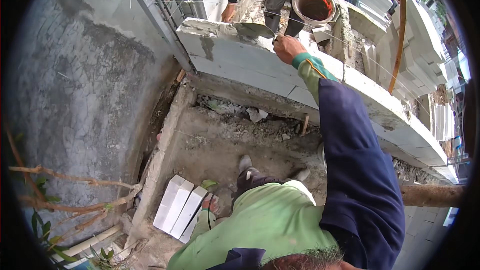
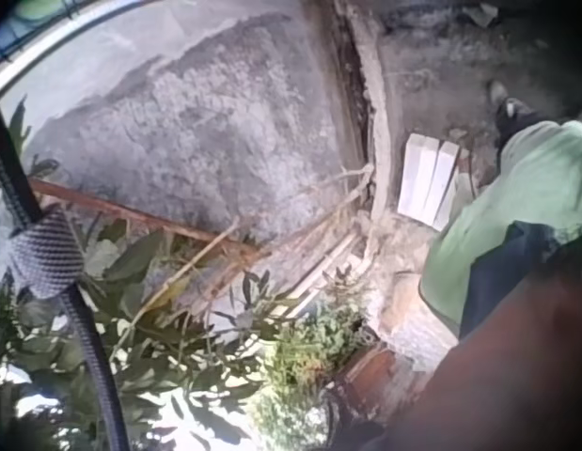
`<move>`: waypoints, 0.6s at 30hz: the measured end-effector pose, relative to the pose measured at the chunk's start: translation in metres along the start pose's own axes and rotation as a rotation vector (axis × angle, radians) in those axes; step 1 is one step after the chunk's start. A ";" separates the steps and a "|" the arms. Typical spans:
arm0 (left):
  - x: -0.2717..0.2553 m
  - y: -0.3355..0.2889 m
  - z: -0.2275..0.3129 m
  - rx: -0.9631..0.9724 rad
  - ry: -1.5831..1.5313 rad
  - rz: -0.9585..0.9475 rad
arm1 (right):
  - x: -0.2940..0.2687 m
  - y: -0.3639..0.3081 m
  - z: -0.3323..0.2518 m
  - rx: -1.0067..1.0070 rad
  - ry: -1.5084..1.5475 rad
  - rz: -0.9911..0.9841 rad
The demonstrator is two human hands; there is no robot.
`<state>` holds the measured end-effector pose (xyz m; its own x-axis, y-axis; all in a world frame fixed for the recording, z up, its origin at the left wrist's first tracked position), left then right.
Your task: The person applies mortar to the edge of lightweight concrete blocks using a trowel and then places a block onto a wall.
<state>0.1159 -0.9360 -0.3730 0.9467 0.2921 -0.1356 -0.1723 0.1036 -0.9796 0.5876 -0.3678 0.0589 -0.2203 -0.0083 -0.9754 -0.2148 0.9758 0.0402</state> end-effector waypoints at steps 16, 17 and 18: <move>-0.027 -0.012 0.013 0.788 1.450 -0.128 | 0.003 -0.203 0.060 0.300 -0.328 0.190; -0.024 -0.012 0.038 0.784 1.411 -0.126 | -0.003 -0.198 0.046 0.306 -0.316 0.223; -0.022 -0.011 0.063 0.778 1.372 -0.125 | -0.006 -0.192 0.028 0.316 -0.301 0.251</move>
<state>0.0799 -0.8841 -0.3499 0.4069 -0.7569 -0.5114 0.2392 0.6286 -0.7400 0.6571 -0.5492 0.0510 0.0662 0.2529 -0.9652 0.1185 0.9585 0.2593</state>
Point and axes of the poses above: each hand's wrist, its own y-axis towards the middle knuckle, its own x-axis out of the palm, z = x × y, the point moved 2 cm from there along y, towards the middle knuckle, and after that the axes turned 3 degrees about -x, right-handed, at the moved point
